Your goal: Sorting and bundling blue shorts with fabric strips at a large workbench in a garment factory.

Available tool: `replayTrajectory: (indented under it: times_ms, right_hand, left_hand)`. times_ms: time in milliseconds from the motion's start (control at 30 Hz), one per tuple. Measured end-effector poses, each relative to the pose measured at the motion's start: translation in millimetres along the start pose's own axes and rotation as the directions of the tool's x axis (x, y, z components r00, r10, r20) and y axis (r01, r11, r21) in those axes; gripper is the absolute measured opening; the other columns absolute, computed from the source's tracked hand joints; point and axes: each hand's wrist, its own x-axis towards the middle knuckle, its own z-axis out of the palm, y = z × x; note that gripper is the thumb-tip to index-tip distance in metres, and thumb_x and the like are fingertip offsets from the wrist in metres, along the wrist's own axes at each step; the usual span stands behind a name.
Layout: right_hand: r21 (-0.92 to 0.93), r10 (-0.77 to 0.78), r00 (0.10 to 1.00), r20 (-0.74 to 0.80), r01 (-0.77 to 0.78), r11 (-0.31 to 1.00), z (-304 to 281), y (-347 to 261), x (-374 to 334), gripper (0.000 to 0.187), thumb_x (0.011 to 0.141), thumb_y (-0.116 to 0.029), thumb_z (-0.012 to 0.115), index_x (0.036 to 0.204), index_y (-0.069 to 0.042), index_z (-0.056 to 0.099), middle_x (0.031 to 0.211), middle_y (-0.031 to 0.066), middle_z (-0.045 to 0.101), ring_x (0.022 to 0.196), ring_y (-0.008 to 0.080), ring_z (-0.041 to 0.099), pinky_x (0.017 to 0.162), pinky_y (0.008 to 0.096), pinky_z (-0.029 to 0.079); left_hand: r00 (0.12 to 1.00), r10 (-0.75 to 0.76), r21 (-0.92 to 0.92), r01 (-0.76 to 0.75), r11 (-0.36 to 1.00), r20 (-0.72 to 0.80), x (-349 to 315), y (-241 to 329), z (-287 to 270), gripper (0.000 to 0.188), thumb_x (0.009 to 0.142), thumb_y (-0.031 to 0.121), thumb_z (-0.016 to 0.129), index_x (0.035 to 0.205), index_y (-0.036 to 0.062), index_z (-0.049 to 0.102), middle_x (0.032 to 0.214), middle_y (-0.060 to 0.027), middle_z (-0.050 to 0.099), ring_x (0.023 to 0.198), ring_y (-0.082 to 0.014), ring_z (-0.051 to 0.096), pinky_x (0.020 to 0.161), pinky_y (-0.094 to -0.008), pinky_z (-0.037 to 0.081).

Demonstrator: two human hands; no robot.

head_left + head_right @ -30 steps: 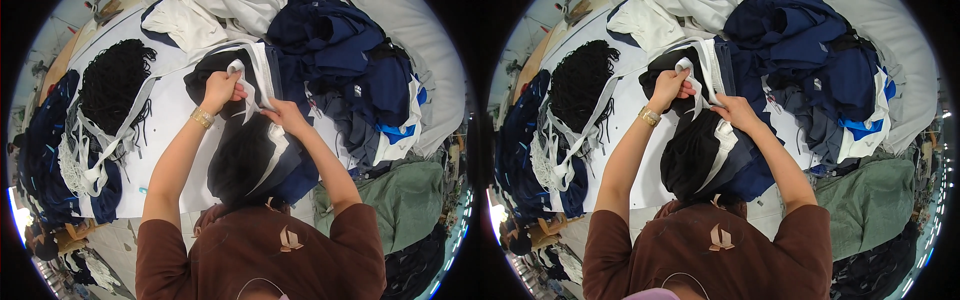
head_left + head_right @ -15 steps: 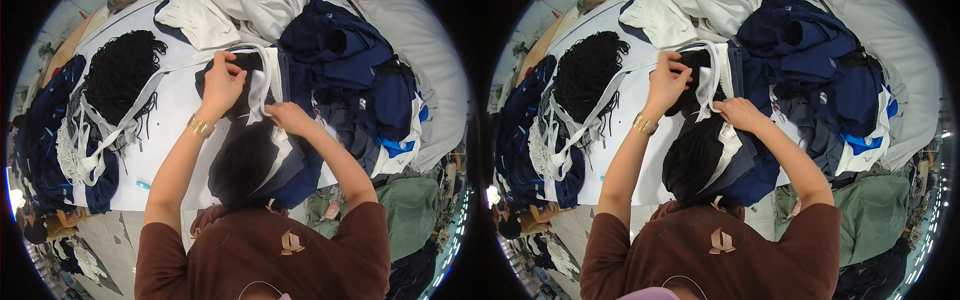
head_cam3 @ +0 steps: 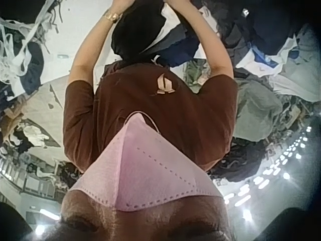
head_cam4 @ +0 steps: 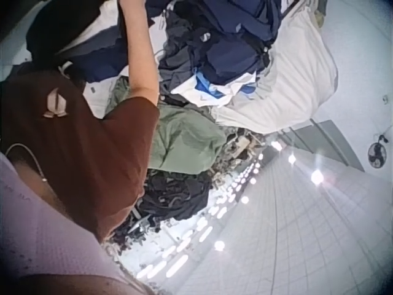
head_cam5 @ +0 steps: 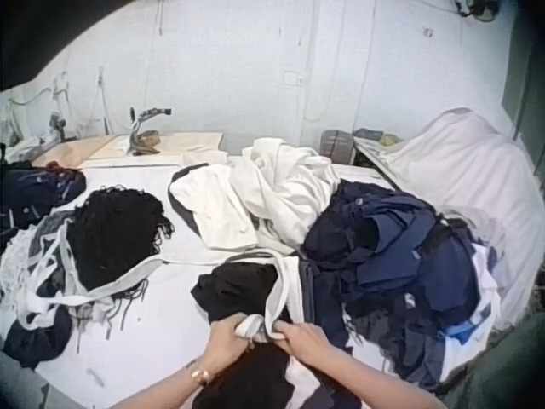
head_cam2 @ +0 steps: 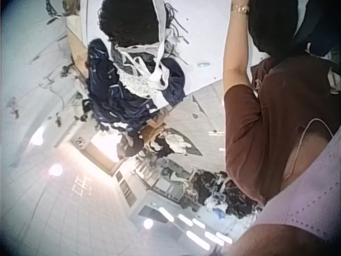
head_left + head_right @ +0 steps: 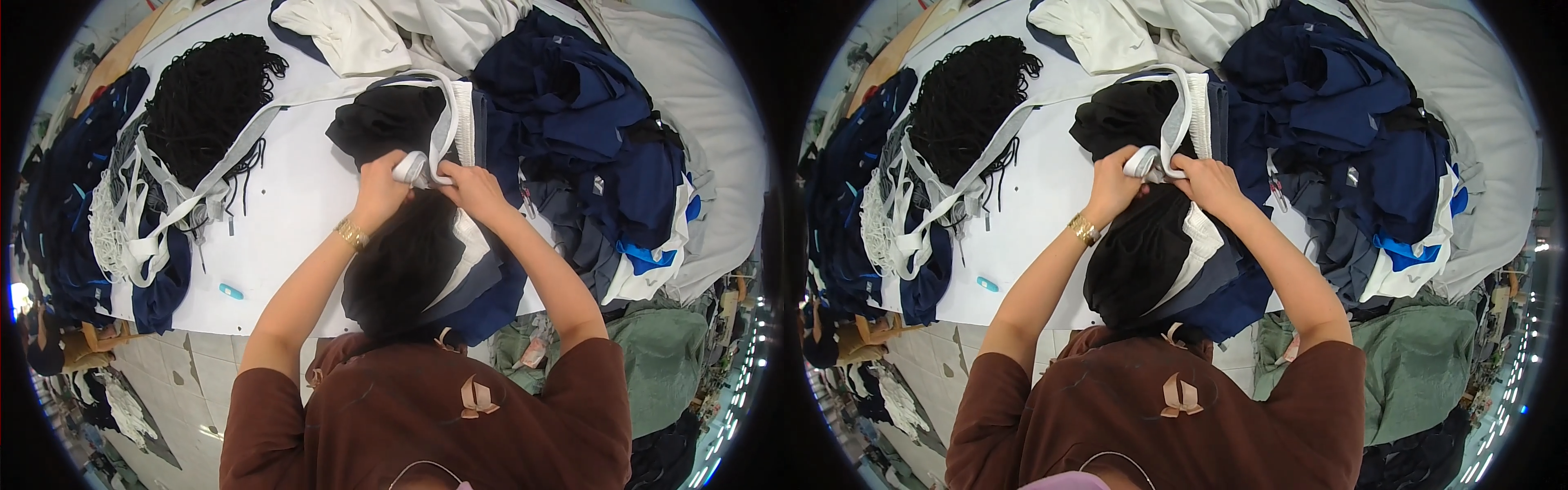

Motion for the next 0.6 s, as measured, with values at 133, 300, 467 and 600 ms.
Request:
replayTrajectory:
  times_ms: [133, 300, 467, 600]
  right_hand:
    - [-0.058, 0.017, 1.0, -0.019, -0.018, 0.998, -1.8, -7.2, -2.3, 0.022, 0.081, -0.025, 0.058, 0.099, -0.015, 0.049, 0.075, 0.013, 0.063, 0.071, 0.0358, 0.06, 0.057, 0.0442, 0.046]
    - [-0.069, -0.036, 0.998, -0.044, 0.033, 0.997, -1.3, -9.9, -2.4, 0.031, 0.082, -0.026, 0.058, 0.112, -0.022, 0.051, 0.071, 0.0149, 0.061, 0.065, 0.0345, 0.059, 0.056, 0.0414, 0.046]
    - [-0.066, -0.015, 1.0, -0.026, 0.014, 0.998, -3.6, -11.6, -3.3, 0.034, 0.082, -0.025, 0.058, 0.115, -0.027, 0.053, 0.068, 0.0134, 0.06, 0.063, 0.0332, 0.06, 0.055, 0.0402, 0.047]
    - [-0.039, -0.075, 0.997, -0.023, 0.074, 0.997, -2.4, -2.2, -3.9, 0.032, 0.082, -0.025, 0.058, 0.114, -0.026, 0.053, 0.072, 0.0098, 0.063, 0.065, 0.0332, 0.06, 0.054, 0.0422, 0.047]
  left_hand:
    - [0.775, 0.611, 0.496, -0.472, 0.729, -0.16, 28.4, -27.4, -20.9, 0.027, 0.064, -0.002, 0.061, 0.086, 0.0074, 0.05, 0.073, -0.0088, 0.058, 0.069, -0.0278, 0.057, 0.059, -0.0337, 0.046]
    - [0.679, 0.721, 0.83, -0.477, 0.289, 0.14, 28.8, -24.6, -49.6, 0.02, 0.068, 0.004, 0.057, 0.085, 0.0108, 0.05, 0.081, -0.0075, 0.058, 0.07, -0.0229, 0.057, 0.057, -0.0325, 0.047]
    - [0.896, 0.443, 0.938, -0.187, 0.292, 0.041, -9.5, -3.4, -35.3, 0.019, 0.072, 0.005, 0.056, 0.09, 0.0102, 0.052, 0.083, -0.0079, 0.059, 0.075, -0.0224, 0.06, 0.059, -0.0338, 0.049]
    - [0.965, 0.248, 0.664, -0.244, 0.707, 0.091, -33.7, 32.1, -13.2, 0.011, 0.076, 0.006, 0.059, 0.085, 0.0038, 0.052, 0.083, -0.0127, 0.058, 0.074, -0.0308, 0.057, 0.064, -0.0385, 0.046]
